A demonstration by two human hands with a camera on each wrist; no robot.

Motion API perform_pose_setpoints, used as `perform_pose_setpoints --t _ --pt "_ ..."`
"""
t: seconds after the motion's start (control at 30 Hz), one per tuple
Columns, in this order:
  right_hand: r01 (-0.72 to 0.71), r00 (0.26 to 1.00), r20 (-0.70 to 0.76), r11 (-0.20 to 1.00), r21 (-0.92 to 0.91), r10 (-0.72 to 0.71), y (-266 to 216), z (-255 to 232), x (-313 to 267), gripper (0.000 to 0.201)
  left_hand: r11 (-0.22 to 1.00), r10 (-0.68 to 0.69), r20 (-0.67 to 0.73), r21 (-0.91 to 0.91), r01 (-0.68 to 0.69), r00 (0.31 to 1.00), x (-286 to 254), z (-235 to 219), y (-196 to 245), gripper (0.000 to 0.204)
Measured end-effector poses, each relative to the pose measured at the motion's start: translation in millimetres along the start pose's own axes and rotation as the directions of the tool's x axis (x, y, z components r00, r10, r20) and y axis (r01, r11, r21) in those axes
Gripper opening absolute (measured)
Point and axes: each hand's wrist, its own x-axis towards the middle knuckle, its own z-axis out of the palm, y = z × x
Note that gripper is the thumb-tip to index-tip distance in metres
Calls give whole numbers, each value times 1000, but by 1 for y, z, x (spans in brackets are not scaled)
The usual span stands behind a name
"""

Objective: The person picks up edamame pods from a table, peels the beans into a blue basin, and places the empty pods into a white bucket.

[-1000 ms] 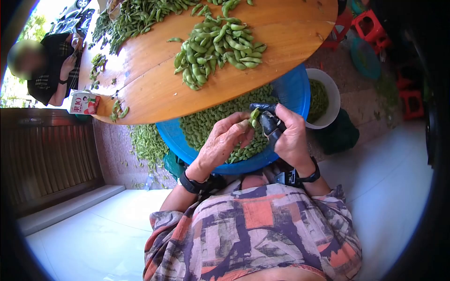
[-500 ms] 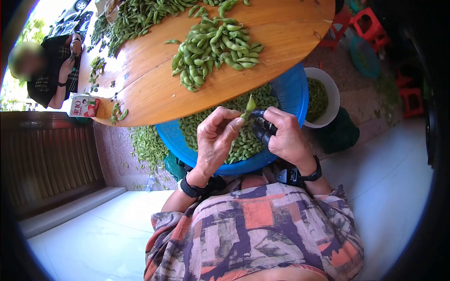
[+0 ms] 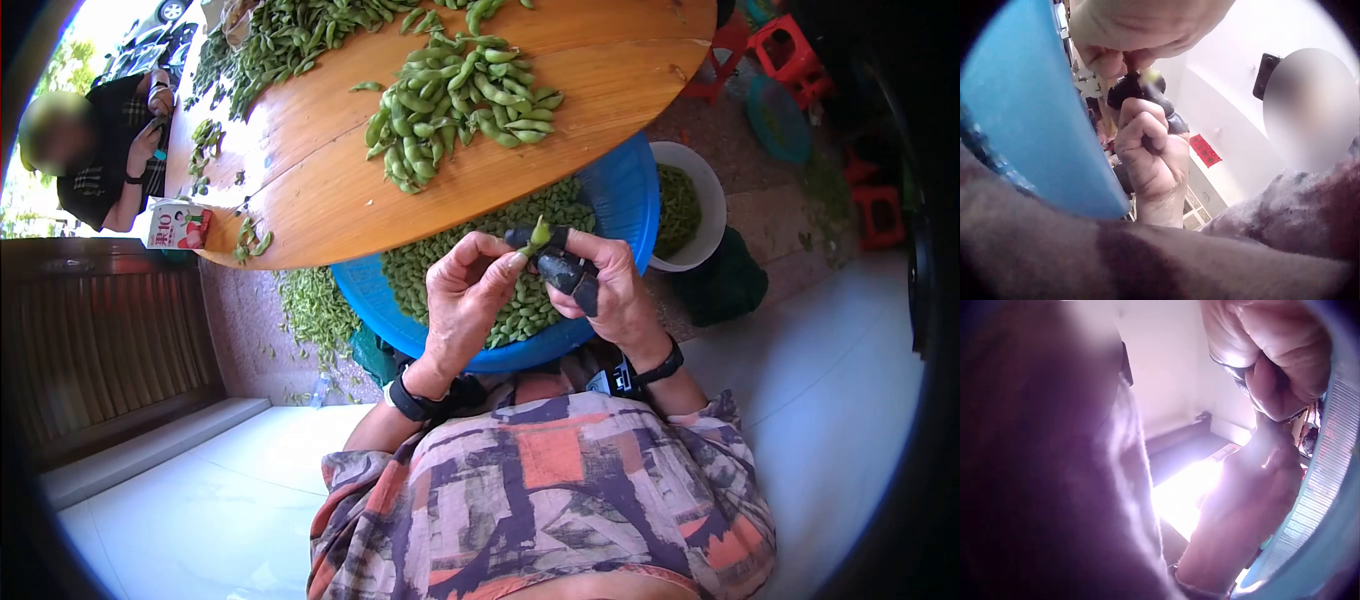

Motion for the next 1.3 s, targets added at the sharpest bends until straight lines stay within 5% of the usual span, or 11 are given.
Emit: perform_pose_setpoints --t 0.13,0.27,0.4,0.47,0.53,0.6,0.63,1.1,1.2,1.27,1.3 --pt "-5 999 41 990 -141 11 -6 -6 2 27 940 -210 187 -232 251 960 4 -13 0 14" --pt "-93 991 95 996 -15 94 -6 -8 3 26 738 -348 368 -460 494 863 3 -16 -11 19" --pt "-57 998 11 987 -151 59 1 -6 -1 21 757 -389 359 -400 516 849 3 -14 4 14" --pt "5 1000 -7 970 -241 -7 1 -2 -2 18 978 -206 124 18 206 971 -1 -10 9 15" --pt "-124 992 -63 921 -369 108 -3 2 -2 13 964 -151 115 236 120 982 1 -17 7 24" --pt "-82 996 -57 906 -415 63 -5 3 0 9 676 265 290 624 -392 920 2 -18 5 26" --pt "-48 998 -56 887 -459 25 -6 3 0 6 580 358 325 658 -481 876 2 -17 3 25" --pt "243 916 -38 629 -739 -400 6 20 7 12 772 97 156 611 -173 983 0 -9 -3 35" --pt "164 900 -122 584 -795 -418 4 2 2 6 816 172 243 508 -277 955 2 -7 8 34" --pt "21 855 -344 689 -724 -387 -2 -25 -6 7 818 -67 306 563 -123 950 3 -10 36 41" --pt "-15 802 -368 601 -799 -470 -12 -39 -7 6 782 21 331 582 -222 943 9 -15 47 39"
